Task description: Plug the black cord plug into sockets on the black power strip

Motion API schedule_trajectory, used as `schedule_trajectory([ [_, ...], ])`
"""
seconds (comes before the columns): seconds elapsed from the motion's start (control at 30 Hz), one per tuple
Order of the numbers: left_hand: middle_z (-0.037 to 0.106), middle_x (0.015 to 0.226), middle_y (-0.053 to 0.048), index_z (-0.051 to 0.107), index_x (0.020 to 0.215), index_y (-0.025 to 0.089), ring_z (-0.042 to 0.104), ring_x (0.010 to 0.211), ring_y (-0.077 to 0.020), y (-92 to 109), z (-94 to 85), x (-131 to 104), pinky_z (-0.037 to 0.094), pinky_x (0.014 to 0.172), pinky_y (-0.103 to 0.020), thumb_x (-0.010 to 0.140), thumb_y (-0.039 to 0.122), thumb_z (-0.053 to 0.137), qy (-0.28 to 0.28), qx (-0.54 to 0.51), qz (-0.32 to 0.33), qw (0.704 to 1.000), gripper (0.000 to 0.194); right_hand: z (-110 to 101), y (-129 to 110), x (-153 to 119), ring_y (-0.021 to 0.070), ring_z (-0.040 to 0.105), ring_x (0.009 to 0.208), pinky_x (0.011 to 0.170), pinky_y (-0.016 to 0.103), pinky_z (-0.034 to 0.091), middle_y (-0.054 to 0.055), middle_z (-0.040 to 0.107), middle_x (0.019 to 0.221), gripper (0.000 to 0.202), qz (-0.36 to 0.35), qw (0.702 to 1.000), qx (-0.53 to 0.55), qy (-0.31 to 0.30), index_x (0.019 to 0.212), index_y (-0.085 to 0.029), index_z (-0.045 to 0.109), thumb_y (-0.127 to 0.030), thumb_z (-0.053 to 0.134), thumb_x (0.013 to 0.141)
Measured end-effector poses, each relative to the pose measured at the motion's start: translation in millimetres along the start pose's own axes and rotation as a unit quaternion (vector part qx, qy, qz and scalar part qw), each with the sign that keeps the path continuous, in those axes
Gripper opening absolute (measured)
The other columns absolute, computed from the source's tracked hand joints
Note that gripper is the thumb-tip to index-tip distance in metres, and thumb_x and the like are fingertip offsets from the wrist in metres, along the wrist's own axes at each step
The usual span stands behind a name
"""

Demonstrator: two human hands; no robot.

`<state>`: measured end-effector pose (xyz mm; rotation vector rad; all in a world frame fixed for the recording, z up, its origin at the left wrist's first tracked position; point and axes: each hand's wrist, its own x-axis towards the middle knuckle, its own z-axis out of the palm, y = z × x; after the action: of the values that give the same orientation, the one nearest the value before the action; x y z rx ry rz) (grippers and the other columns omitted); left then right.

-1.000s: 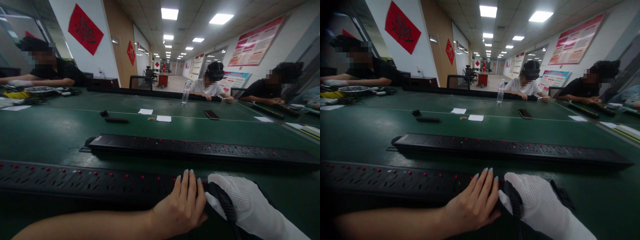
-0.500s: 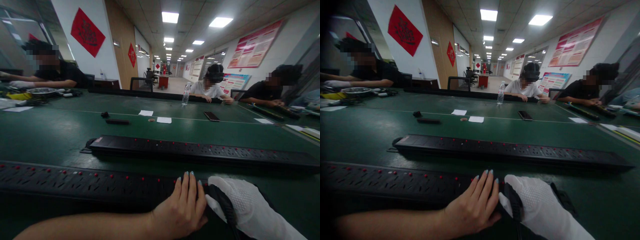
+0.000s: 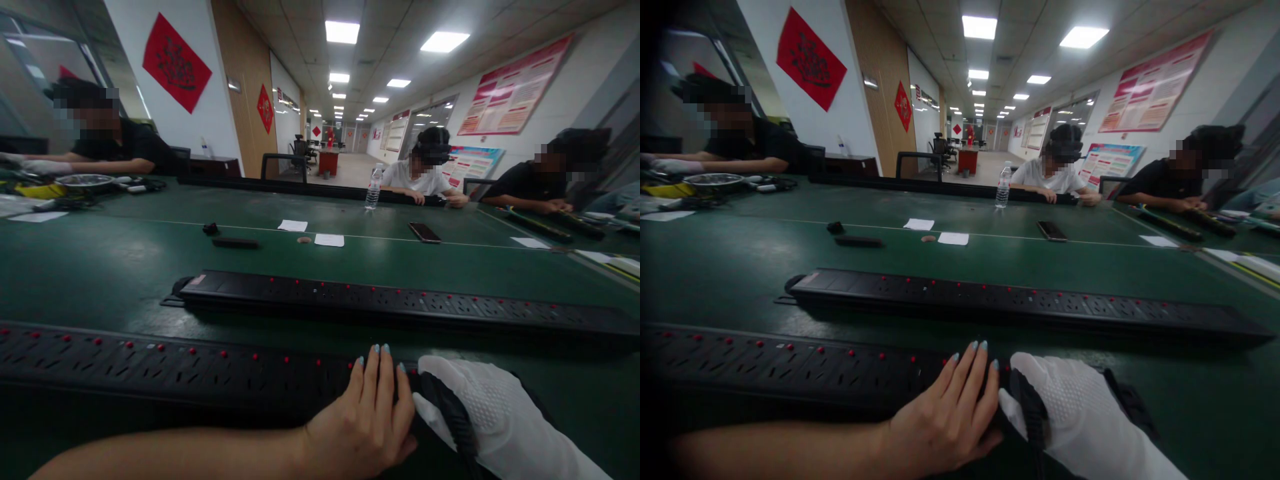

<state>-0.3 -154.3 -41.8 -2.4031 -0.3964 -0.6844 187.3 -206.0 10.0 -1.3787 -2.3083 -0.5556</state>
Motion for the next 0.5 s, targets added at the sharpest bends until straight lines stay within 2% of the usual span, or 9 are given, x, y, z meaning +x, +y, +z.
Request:
schedule_trajectory([
  [0.2,0.055,0.112,-0.022,0.046,0.117,0.001,0.05,0.106,-0.0331,1,0.5,0,0.045,0.081,-0.036,0.089,0.04,0.027,-0.002,-0.001,-0.001,1.0,0.052,-4,-2,4,0.0158,0.062,0.055,0.046,0.023,0.046,0.007,0.065,0.067,0.025,-0.007,1.0,-0.011,0.016,0.078,-0.017,0.053,-0.03,0.033,0.087],
  [0.43,0.054,0.113,-0.022,0.047,0.117,0.002,0.049,0.107,-0.0334,0,1.3,0,0.045,0.081,-0.036,0.089,0.041,0.027,-0.002,-0.003,-0.003,1.0,0.052,4,2,-8,0.0165,0.064,0.064,0.056,0.025,0.05,0.007,0.066,0.075,0.022,0.001,1.0,0.0,-0.011,0.089,-0.015,0.055,-0.031,0.041,0.084],
  [0.5,0.055,0.112,-0.022,0.047,0.117,0.002,0.05,0.107,-0.0333,0,1.5,0,0.045,0.081,-0.036,0.089,0.042,0.027,0.002,-0.001,0.0,1.0,0.053,5,2,-8,0.0168,0.064,0.062,0.054,0.025,0.049,0.007,0.066,0.074,0.022,0.005,1.0,-0.004,-0.017,0.087,-0.015,0.055,-0.031,0.04,0.084],
])
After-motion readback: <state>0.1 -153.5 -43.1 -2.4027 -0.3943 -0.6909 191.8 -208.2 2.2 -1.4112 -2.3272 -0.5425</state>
